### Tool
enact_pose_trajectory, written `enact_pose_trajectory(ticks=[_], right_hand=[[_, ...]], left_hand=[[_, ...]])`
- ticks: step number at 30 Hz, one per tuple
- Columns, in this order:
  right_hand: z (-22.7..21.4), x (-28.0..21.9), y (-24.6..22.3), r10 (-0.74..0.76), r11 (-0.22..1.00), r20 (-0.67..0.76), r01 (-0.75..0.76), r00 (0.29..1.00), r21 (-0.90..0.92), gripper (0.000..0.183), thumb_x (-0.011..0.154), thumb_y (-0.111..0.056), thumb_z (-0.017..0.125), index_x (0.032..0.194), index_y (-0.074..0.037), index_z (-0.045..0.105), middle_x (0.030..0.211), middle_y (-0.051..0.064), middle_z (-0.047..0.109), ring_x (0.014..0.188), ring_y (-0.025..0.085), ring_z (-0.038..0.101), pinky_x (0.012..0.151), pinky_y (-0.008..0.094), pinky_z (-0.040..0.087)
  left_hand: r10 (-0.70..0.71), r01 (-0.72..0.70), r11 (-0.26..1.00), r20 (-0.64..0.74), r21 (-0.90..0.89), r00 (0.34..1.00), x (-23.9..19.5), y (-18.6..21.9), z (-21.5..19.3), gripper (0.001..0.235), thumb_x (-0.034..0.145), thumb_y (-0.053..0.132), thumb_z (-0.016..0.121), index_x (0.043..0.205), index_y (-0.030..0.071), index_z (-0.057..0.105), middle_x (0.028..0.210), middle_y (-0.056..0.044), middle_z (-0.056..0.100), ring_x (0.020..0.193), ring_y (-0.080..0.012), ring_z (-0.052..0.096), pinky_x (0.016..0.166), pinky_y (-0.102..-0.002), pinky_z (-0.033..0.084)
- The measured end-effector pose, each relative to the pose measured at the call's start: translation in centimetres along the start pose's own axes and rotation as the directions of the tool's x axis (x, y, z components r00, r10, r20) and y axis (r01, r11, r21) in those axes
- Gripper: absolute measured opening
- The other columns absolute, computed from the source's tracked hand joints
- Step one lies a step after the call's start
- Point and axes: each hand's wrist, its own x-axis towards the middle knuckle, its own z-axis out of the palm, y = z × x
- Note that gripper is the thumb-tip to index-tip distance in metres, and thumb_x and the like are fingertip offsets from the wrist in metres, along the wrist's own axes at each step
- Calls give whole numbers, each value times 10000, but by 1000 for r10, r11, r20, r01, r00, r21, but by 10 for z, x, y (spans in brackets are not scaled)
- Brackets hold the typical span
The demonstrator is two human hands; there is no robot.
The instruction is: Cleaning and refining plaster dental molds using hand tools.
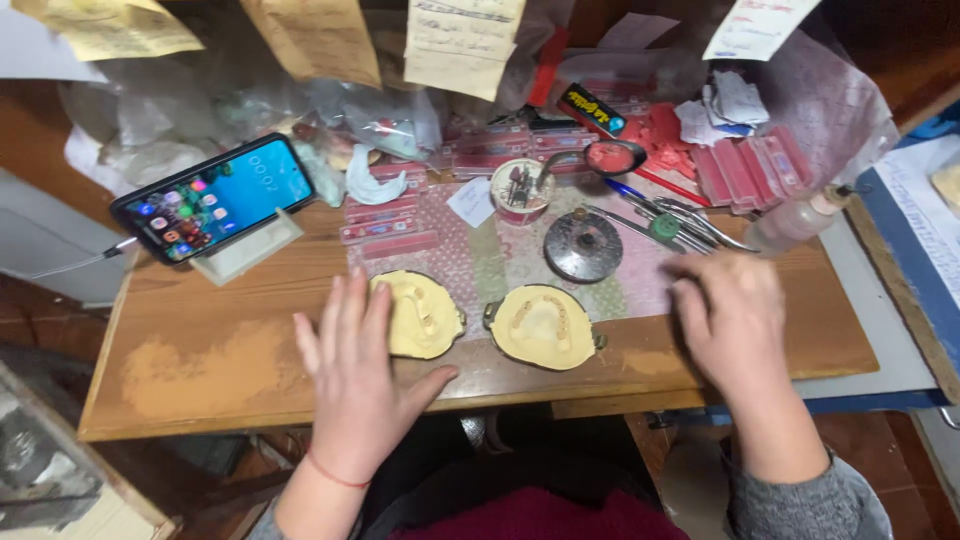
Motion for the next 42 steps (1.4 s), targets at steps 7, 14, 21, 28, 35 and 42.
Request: enact_pose_trajectory(ticks=[7, 14, 21, 28, 35, 42], right_hand=[[26, -11, -7, -264, 764, 395, -59, 880, 642, 269, 826, -151, 756, 1089, -92, 752, 874, 56, 734, 824, 193, 714, 754, 325, 547], [39, -31, -15, -191, 765, 326, -68, 926, 640, 189, 823, -183, 801, 977, -91, 742, 870, 59, 764, 768, 168, 741, 679, 301, 563], [51, -70, -57, -102, 815, 161, -10, 982, 579, 221, 785, -231, 869, 933, -127, 743, 837, 54, 767, 710, 173, 736, 631, 313, 574], [46, -66, -65, -232, 750, 61, 139, 971, 646, 256, 837, -177, 794, 1074, -96, 743, 959, 95, 776, 846, 244, 756, 729, 353, 587], [66, -5, -64, -67, 434, 338, -278, 939, 857, 429, 1038, -133, 498, 1437, 27, 494, 1412, 168, 594, 1308, 230, 597, 1105, 333, 457], [76, -3, -64, -185, 214, 504, -466, 844, 859, 508, 1056, -161, 469, 1525, 30, 428, 1527, 169, 541, 1425, 236, 498, 1180, 342, 365]], left_hand=[[-33, 38, 994, -50, 101, 998, 7, 16, 10, 1005, 710, 419, 865, 1511, 18, 408, 1609, -240, 350, 1512, -441, 293, 1138, -801, 47], [-101, 112, 976, -69, 189, 992, 9, 20, 18, 873, 795, 387, 818, 1525, 80, 451, 1640, -194, 342, 1535, -456, 249, 1098, -834, -4], [31, 2, 974, -144, 226, 989, -3, 32, 13, 675, 839, 326, 814, 1428, 119, 556, 1527, -161, 484, 1473, -429, 347, 1150, -730, 86], [-277, 434, 784, 375, -444, 885, -76, 36, 27, 547, 853, 125, 827, 1360, 125, 622, 841, 1, 746, 622, -139, 659, 655, -258, 567], [-191, 738, -3, 724, -675, 662, -74, 65, 43, 1172, 819, -52, 708, 1617, 234, -100, 1149, -149, 742, 677, -119, 713, 643, -249, 591], [-97, 556, -181, 577, -811, 811, -70, 82, 63, 1224, 845, -110, 684, 1631, 222, -194, 1414, -198, 543, 1120, -180, 667, 842, -317, 627]])
